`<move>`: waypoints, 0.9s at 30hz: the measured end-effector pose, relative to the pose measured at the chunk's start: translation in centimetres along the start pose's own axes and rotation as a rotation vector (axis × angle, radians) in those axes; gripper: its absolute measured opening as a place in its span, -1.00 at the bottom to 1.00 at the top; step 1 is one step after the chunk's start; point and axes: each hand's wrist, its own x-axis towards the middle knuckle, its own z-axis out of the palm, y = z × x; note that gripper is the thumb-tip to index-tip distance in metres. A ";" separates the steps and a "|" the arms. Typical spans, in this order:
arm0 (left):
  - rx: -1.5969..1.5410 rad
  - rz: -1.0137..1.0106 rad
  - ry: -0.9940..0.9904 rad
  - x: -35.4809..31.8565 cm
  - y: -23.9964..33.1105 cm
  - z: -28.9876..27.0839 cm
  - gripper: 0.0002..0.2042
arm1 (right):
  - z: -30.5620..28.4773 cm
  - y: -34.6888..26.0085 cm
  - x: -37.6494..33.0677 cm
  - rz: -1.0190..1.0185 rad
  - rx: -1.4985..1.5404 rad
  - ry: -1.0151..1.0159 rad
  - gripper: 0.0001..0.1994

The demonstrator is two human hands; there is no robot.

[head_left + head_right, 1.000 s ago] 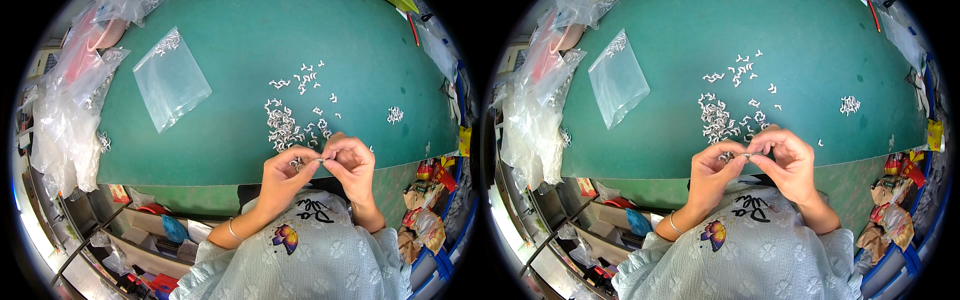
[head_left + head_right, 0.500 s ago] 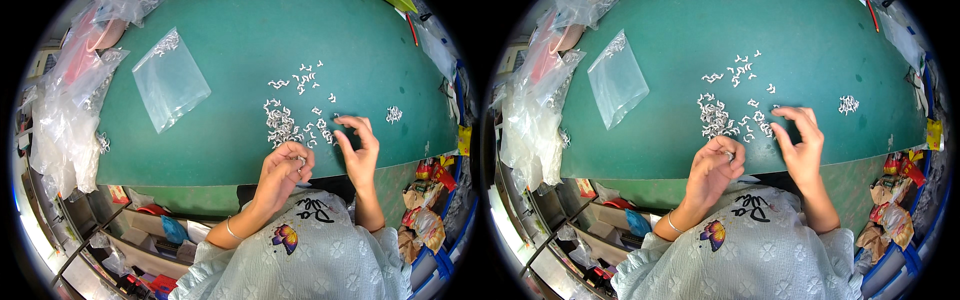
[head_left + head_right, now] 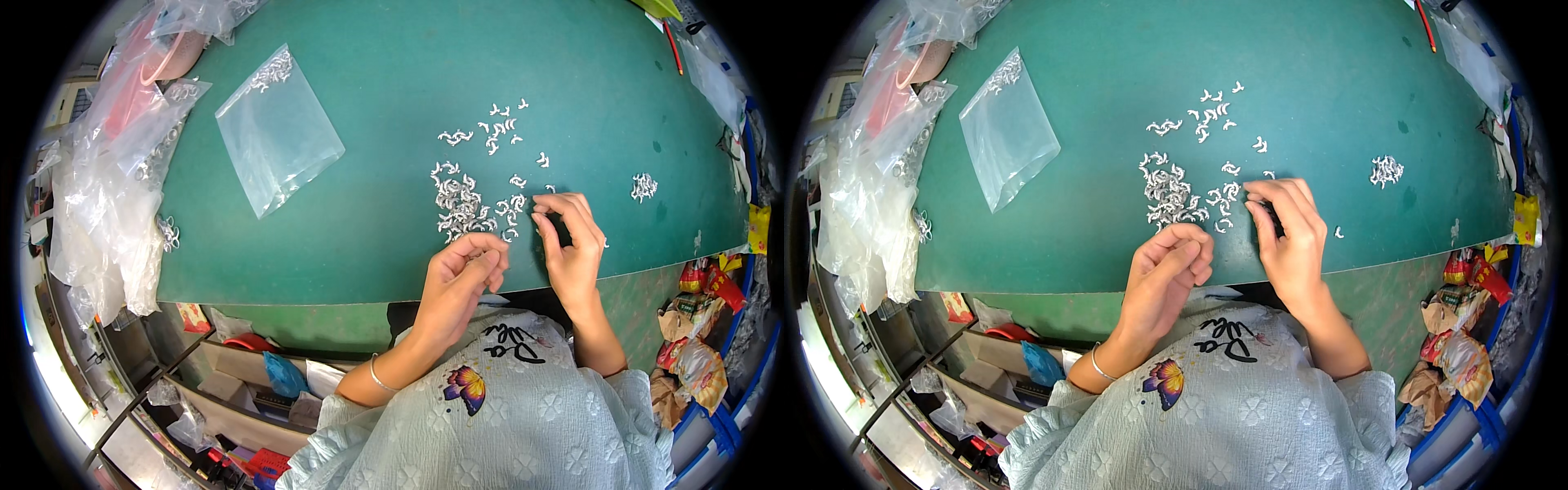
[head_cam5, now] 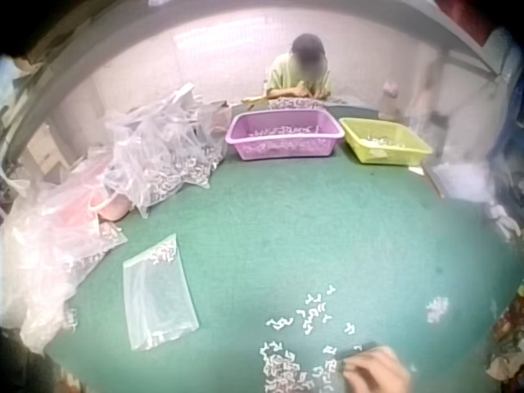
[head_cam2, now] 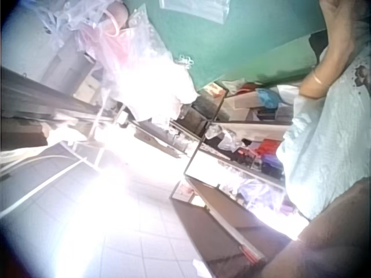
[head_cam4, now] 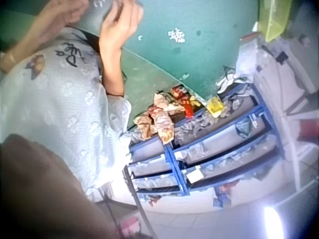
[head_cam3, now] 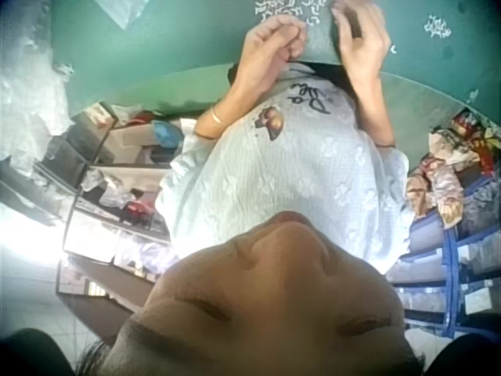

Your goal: The person sits at a green workbench and assembles small silver metal components by hand. They pick up individual pieces from a pile, connect them together, and place the finished units into a clear plastic bag. The process involves repetitive picking, connecting, and placing of small hardware parts.

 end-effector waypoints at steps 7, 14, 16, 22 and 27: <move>0.037 0.017 0.024 -0.1 -0.1 0.0 -0.88 | 0.8 -0.2 0.1 -0.160 -0.170 -0.009 -0.74; 0.051 0.039 0.053 -0.1 -0.2 -0.2 -0.89 | 0.8 -0.4 0.5 -0.155 -0.132 0.019 -0.74; 0.062 0.032 0.052 -0.1 -0.2 -0.2 -0.89 | 0.8 -0.9 1.0 -0.145 -0.096 -0.003 -0.73; 0.275 -0.011 0.068 -1.0 0.6 0.1 -0.88 | 1.2 -0.5 0.4 -0.224 -0.128 -0.103 -0.69; 0.366 0.035 0.090 -1.7 1.1 -0.2 -0.87 | 2.4 -2.2 1.4 -0.234 -0.031 -0.099 -0.70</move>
